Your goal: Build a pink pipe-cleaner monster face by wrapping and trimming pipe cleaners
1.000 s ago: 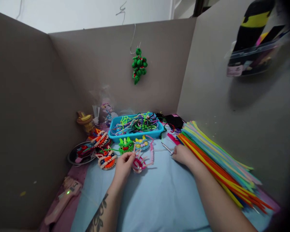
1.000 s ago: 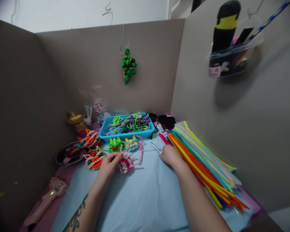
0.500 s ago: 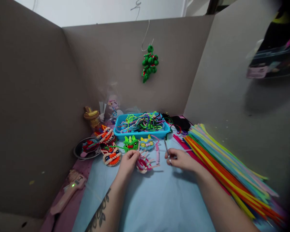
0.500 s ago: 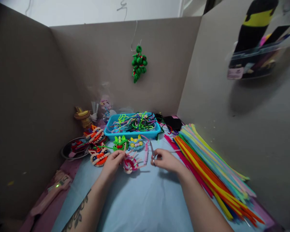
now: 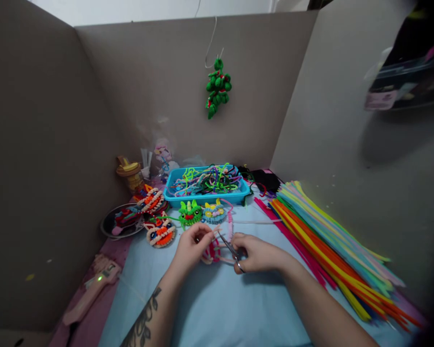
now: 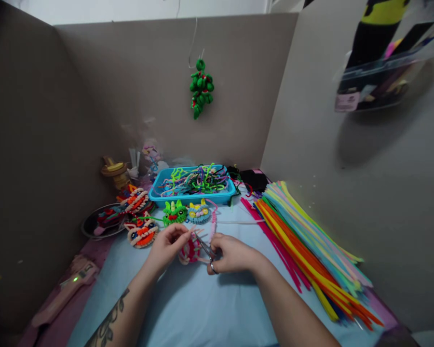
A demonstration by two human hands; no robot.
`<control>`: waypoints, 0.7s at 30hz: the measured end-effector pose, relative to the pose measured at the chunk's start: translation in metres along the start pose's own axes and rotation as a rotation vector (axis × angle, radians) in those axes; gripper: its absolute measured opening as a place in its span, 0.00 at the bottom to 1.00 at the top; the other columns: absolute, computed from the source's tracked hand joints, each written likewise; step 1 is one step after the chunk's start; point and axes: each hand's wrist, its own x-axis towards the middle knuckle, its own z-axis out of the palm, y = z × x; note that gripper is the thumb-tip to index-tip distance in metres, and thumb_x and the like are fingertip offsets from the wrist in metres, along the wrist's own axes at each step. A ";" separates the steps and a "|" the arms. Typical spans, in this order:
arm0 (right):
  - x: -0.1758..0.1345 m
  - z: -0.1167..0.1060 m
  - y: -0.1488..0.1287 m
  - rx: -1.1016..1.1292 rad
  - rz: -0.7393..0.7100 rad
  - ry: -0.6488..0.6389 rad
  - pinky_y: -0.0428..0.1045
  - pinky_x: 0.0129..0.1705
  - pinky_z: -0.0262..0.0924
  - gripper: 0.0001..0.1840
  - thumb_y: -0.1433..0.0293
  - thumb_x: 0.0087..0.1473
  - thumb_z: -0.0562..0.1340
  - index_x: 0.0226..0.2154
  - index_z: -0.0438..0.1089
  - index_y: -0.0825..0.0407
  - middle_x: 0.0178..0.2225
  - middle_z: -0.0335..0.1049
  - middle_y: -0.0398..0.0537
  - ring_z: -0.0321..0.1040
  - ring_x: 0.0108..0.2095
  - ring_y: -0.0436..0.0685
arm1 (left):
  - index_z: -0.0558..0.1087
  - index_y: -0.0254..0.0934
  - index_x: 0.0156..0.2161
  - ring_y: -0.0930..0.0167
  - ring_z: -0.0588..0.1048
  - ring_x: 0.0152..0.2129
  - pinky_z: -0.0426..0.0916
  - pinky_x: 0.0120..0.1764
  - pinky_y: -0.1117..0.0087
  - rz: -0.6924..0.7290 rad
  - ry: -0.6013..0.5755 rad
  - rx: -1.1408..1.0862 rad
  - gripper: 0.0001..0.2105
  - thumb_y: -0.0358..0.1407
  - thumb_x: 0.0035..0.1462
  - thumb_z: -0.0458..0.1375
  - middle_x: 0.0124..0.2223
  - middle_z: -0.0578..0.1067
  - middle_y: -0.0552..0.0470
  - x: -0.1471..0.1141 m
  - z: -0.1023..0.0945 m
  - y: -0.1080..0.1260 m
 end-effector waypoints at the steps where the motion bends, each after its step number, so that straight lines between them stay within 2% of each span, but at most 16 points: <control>1: 0.000 0.001 0.001 0.004 -0.007 0.009 0.44 0.30 0.52 0.11 0.70 0.37 0.67 0.23 0.63 0.54 0.29 0.61 0.40 0.58 0.30 0.50 | 0.71 0.34 0.29 0.76 0.65 0.19 0.58 0.23 0.77 0.011 -0.010 0.032 0.12 0.43 0.50 0.60 0.22 0.68 0.55 -0.001 0.001 0.002; 8: 0.000 0.004 0.003 0.025 0.010 0.037 0.44 0.31 0.53 0.13 0.69 0.37 0.68 0.24 0.63 0.53 0.29 0.62 0.41 0.60 0.31 0.51 | 0.73 0.34 0.30 0.75 0.64 0.19 0.57 0.23 0.76 0.069 -0.035 0.182 0.09 0.39 0.52 0.58 0.23 0.70 0.54 -0.005 0.004 0.002; 16: 0.001 0.007 0.005 -0.019 0.022 0.008 0.43 0.28 0.49 0.13 0.67 0.37 0.69 0.22 0.64 0.54 0.28 0.61 0.40 0.58 0.28 0.49 | 0.72 0.35 0.29 0.75 0.64 0.19 0.57 0.23 0.76 0.086 -0.059 0.195 0.07 0.38 0.53 0.56 0.22 0.69 0.56 -0.005 0.003 -0.003; 21: 0.003 0.006 0.006 0.032 0.039 -0.035 0.43 0.26 0.47 0.13 0.69 0.38 0.68 0.20 0.62 0.54 0.25 0.59 0.38 0.56 0.27 0.48 | 0.71 0.35 0.29 0.76 0.63 0.18 0.57 0.22 0.77 0.069 -0.050 0.192 0.07 0.37 0.53 0.55 0.21 0.67 0.57 -0.005 0.003 -0.003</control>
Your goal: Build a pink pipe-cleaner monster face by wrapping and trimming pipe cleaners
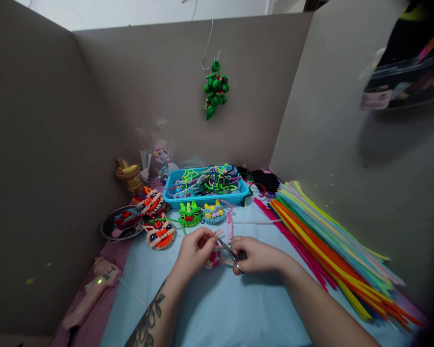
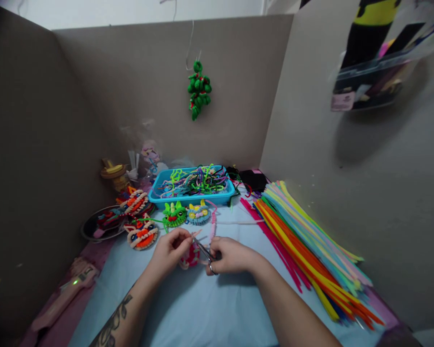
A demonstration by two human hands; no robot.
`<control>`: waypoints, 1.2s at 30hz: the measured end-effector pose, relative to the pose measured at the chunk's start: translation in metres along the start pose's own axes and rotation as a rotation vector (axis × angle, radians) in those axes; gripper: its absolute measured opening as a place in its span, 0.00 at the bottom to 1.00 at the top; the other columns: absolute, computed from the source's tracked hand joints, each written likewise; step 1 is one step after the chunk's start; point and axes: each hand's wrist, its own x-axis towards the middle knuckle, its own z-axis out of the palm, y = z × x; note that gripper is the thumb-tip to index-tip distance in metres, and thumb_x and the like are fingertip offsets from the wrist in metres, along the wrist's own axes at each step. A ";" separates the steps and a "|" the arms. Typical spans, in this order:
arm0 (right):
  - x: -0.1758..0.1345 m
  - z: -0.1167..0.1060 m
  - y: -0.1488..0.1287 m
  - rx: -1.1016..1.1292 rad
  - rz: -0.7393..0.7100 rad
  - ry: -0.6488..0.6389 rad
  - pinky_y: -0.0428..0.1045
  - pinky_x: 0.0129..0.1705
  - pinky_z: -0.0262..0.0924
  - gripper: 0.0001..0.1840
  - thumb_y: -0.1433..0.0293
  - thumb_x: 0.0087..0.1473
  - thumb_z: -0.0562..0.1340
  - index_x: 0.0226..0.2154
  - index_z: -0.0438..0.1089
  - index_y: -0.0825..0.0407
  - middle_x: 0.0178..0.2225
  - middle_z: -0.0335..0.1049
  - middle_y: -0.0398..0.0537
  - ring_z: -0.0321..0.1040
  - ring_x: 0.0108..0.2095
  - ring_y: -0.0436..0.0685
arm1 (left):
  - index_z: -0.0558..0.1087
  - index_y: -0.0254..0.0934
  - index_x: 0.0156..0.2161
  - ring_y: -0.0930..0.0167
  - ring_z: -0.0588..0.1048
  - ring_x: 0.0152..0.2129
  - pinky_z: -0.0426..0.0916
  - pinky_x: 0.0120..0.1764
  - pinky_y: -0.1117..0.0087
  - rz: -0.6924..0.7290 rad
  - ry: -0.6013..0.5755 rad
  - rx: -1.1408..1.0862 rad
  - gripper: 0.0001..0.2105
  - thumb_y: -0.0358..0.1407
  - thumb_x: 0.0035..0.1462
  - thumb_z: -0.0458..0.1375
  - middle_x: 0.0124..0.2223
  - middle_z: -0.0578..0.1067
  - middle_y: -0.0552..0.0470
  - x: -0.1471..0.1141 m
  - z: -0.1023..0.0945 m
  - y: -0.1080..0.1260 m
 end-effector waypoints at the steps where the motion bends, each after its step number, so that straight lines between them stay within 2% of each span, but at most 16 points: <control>1: 0.000 -0.001 -0.001 0.021 -0.002 -0.015 0.43 0.26 0.47 0.13 0.69 0.38 0.68 0.19 0.62 0.54 0.25 0.58 0.38 0.56 0.27 0.48 | 0.70 0.35 0.29 0.76 0.63 0.18 0.57 0.22 0.77 -0.009 -0.002 -0.006 0.07 0.37 0.53 0.55 0.21 0.67 0.57 0.000 0.000 0.000; 9: 0.000 -0.007 -0.007 0.123 0.002 -0.083 0.43 0.26 0.47 0.13 0.70 0.40 0.66 0.17 0.60 0.54 0.25 0.57 0.38 0.55 0.26 0.47 | 0.71 0.35 0.27 0.76 0.65 0.18 0.58 0.22 0.77 -0.040 -0.012 -0.059 0.09 0.38 0.53 0.56 0.22 0.70 0.55 0.001 -0.003 0.007; 21: 0.000 -0.010 -0.004 0.218 0.018 -0.099 0.43 0.28 0.49 0.11 0.70 0.37 0.66 0.16 0.63 0.55 0.25 0.58 0.40 0.56 0.28 0.48 | 0.70 0.34 0.28 0.75 0.65 0.21 0.60 0.25 0.76 -0.009 -0.033 -0.023 0.09 0.37 0.54 0.55 0.24 0.70 0.54 0.000 -0.005 0.006; 31: 0.005 -0.002 0.005 0.331 0.087 -0.051 0.43 0.27 0.50 0.08 0.74 0.38 0.61 0.16 0.61 0.55 0.22 0.59 0.39 0.58 0.26 0.48 | 0.70 0.35 0.27 0.74 0.66 0.21 0.61 0.25 0.76 -0.018 0.014 0.005 0.10 0.39 0.54 0.55 0.24 0.70 0.54 0.002 -0.006 0.004; 36: 0.008 0.003 0.006 0.334 0.121 -0.096 0.43 0.29 0.53 0.03 0.76 0.38 0.60 0.18 0.63 0.55 0.20 0.62 0.39 0.60 0.25 0.48 | 0.71 0.35 0.27 0.74 0.66 0.21 0.60 0.25 0.76 -0.004 0.029 -0.006 0.10 0.39 0.53 0.56 0.24 0.70 0.53 0.003 -0.005 0.005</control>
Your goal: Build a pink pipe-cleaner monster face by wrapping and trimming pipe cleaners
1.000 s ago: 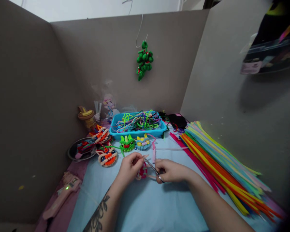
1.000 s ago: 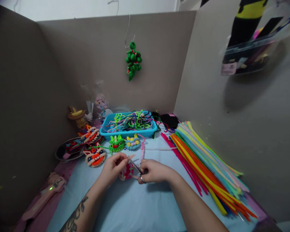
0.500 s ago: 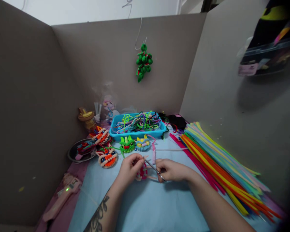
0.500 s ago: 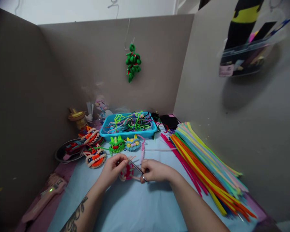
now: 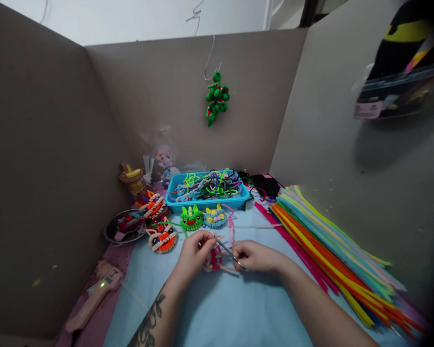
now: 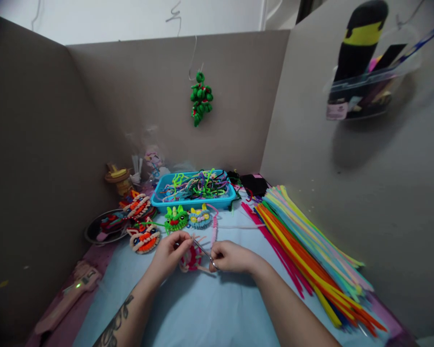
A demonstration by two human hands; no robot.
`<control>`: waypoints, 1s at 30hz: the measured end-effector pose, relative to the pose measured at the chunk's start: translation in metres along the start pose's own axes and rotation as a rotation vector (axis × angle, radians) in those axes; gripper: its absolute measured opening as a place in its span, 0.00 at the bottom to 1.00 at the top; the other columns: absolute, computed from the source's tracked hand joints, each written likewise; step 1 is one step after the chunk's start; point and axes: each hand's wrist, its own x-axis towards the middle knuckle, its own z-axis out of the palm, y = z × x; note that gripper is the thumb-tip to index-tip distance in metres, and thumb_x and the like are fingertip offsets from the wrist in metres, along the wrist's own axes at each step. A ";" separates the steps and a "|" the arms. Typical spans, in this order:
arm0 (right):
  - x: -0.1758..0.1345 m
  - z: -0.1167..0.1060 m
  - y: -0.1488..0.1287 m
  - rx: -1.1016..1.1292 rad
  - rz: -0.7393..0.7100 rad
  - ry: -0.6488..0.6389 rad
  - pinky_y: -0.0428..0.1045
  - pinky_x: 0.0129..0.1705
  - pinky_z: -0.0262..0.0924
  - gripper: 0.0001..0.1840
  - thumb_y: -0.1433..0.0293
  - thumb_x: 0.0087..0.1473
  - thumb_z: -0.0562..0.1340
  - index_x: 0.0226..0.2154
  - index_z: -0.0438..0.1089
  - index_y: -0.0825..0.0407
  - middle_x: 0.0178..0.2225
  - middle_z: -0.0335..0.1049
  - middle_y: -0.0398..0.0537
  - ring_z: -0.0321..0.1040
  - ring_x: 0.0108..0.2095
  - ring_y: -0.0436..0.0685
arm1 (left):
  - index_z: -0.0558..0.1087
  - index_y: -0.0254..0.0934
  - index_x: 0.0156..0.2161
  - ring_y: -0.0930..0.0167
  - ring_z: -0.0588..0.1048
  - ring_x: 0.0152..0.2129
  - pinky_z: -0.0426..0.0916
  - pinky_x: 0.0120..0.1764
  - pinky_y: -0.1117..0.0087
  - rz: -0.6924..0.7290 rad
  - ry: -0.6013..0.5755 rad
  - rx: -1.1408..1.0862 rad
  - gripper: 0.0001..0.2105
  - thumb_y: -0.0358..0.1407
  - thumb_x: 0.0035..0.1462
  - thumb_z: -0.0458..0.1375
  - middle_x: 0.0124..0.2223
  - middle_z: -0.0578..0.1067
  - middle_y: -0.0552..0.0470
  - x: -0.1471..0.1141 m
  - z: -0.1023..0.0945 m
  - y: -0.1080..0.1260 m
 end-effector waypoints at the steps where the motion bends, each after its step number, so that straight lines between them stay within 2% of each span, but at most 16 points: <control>1: 0.000 0.000 0.000 0.002 -0.006 -0.013 0.43 0.29 0.53 0.03 0.77 0.37 0.59 0.19 0.63 0.55 0.21 0.64 0.40 0.61 0.26 0.48 | 0.71 0.35 0.27 0.74 0.66 0.21 0.60 0.25 0.76 0.001 -0.004 -0.004 0.10 0.39 0.53 0.56 0.24 0.70 0.54 0.000 0.000 0.000; 5: -0.003 0.000 -0.002 -0.068 -0.018 -0.037 0.43 0.27 0.51 0.04 0.75 0.38 0.60 0.22 0.62 0.55 0.22 0.63 0.38 0.58 0.25 0.47 | 0.71 0.34 0.28 0.75 0.67 0.21 0.61 0.24 0.76 0.000 -0.039 -0.026 0.09 0.38 0.54 0.56 0.24 0.70 0.54 -0.002 0.002 0.001; 10: -0.010 -0.004 -0.006 -0.299 -0.024 -0.009 0.41 0.24 0.46 0.21 0.71 0.29 0.68 0.30 0.62 0.54 0.27 0.56 0.36 0.51 0.26 0.46 | 0.71 0.34 0.29 0.74 0.68 0.23 0.62 0.26 0.76 0.016 -0.073 -0.040 0.10 0.39 0.55 0.56 0.27 0.72 0.52 -0.003 0.003 0.003; 15: -0.003 -0.003 -0.001 -0.118 0.044 -0.051 0.41 0.22 0.45 0.10 0.72 0.34 0.65 0.24 0.64 0.55 0.20 0.57 0.35 0.53 0.22 0.45 | 0.70 0.34 0.29 0.75 0.66 0.22 0.61 0.25 0.76 0.015 -0.017 -0.018 0.10 0.39 0.56 0.55 0.26 0.69 0.54 -0.004 0.001 0.003; 19: 0.001 -0.002 0.006 -0.001 0.054 -0.045 0.42 0.23 0.49 0.08 0.71 0.36 0.64 0.19 0.63 0.55 0.18 0.60 0.36 0.56 0.21 0.46 | 0.69 0.35 0.29 0.74 0.66 0.23 0.61 0.26 0.76 0.011 -0.008 -0.019 0.09 0.39 0.56 0.54 0.27 0.69 0.54 -0.004 0.000 0.002; 26: 0.001 -0.003 0.010 -0.099 0.039 -0.049 0.41 0.22 0.45 0.11 0.72 0.33 0.66 0.21 0.63 0.55 0.18 0.58 0.34 0.53 0.21 0.44 | 0.68 0.35 0.28 0.75 0.66 0.23 0.60 0.25 0.77 -0.002 -0.042 -0.045 0.10 0.40 0.55 0.54 0.26 0.68 0.55 -0.003 0.000 0.002; 30: 0.000 -0.004 0.008 -0.090 0.049 -0.056 0.41 0.22 0.45 0.10 0.71 0.34 0.66 0.22 0.64 0.55 0.18 0.58 0.35 0.53 0.21 0.45 | 0.67 0.36 0.29 0.75 0.65 0.23 0.60 0.25 0.77 -0.009 -0.002 -0.067 0.10 0.40 0.56 0.54 0.26 0.67 0.55 -0.003 -0.001 0.004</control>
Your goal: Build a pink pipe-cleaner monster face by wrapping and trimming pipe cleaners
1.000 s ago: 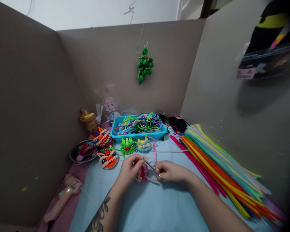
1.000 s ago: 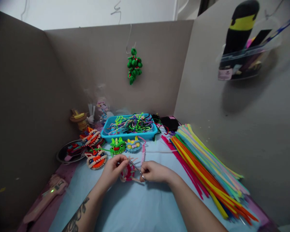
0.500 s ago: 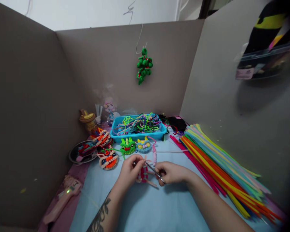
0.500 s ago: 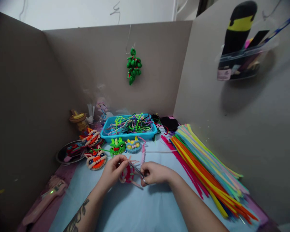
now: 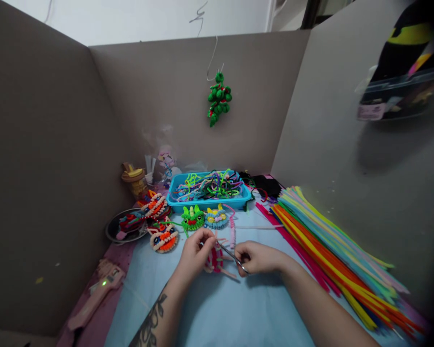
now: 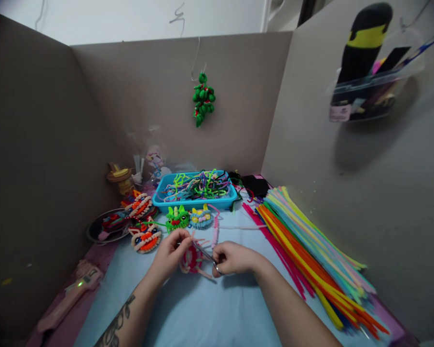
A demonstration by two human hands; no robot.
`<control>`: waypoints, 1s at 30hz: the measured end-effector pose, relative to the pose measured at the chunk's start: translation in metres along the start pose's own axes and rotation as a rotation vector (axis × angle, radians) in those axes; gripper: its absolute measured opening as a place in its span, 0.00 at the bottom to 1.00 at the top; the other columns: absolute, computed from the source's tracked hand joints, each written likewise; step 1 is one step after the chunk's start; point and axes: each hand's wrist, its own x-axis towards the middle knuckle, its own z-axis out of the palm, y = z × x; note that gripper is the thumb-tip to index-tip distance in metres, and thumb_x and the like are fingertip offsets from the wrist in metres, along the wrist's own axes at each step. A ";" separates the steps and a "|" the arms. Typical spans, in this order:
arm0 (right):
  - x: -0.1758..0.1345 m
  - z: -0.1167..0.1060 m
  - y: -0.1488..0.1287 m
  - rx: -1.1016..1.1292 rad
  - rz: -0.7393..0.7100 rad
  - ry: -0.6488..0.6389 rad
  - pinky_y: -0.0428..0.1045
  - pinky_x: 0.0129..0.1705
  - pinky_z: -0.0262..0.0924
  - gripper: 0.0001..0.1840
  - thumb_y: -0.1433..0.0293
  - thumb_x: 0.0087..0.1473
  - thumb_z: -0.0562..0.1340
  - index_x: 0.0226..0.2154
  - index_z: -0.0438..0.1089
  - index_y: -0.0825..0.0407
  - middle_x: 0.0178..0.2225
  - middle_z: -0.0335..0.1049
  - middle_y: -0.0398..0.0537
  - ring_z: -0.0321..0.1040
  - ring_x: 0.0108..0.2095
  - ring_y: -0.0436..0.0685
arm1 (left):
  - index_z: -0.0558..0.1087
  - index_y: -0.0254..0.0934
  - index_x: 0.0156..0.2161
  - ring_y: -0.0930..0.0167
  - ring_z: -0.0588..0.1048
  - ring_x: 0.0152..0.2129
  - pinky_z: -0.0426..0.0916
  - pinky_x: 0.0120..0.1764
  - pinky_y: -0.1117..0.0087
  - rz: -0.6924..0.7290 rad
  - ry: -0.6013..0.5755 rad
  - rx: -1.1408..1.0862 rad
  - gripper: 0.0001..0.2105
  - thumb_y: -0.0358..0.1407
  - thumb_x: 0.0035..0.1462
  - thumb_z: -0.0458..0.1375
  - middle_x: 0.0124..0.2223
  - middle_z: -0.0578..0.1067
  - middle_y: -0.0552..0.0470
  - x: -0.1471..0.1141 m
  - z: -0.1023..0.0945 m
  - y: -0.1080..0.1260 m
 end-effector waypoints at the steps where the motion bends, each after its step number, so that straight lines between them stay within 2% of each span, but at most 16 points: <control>1: 0.000 0.000 0.000 -0.006 0.000 0.000 0.41 0.22 0.45 0.10 0.71 0.34 0.66 0.21 0.64 0.55 0.18 0.58 0.35 0.53 0.21 0.45 | 0.67 0.36 0.29 0.75 0.66 0.23 0.60 0.25 0.77 0.000 0.006 -0.002 0.10 0.40 0.56 0.54 0.26 0.67 0.55 0.000 0.000 0.000; 15: -0.002 -0.003 -0.002 0.046 0.012 0.006 0.41 0.21 0.44 0.10 0.71 0.34 0.66 0.21 0.64 0.55 0.17 0.56 0.34 0.52 0.21 0.45 | 0.69 0.35 0.29 0.74 0.67 0.23 0.61 0.26 0.77 0.051 -0.034 0.086 0.08 0.37 0.57 0.54 0.27 0.70 0.54 0.001 -0.003 -0.004; 23: -0.001 -0.003 0.003 0.085 0.016 -0.034 0.41 0.22 0.46 0.08 0.71 0.34 0.65 0.19 0.64 0.56 0.16 0.58 0.35 0.54 0.21 0.45 | 0.72 0.36 0.29 0.72 0.69 0.25 0.62 0.30 0.74 0.173 -0.006 0.235 0.09 0.37 0.57 0.54 0.27 0.73 0.52 0.001 -0.004 -0.006; 30: -0.002 -0.005 0.005 0.215 0.026 -0.053 0.41 0.23 0.49 0.08 0.73 0.33 0.63 0.19 0.62 0.55 0.17 0.62 0.36 0.59 0.22 0.47 | 0.71 0.36 0.28 0.72 0.68 0.24 0.61 0.29 0.74 0.127 0.012 0.205 0.08 0.36 0.55 0.54 0.26 0.72 0.53 0.002 -0.004 -0.005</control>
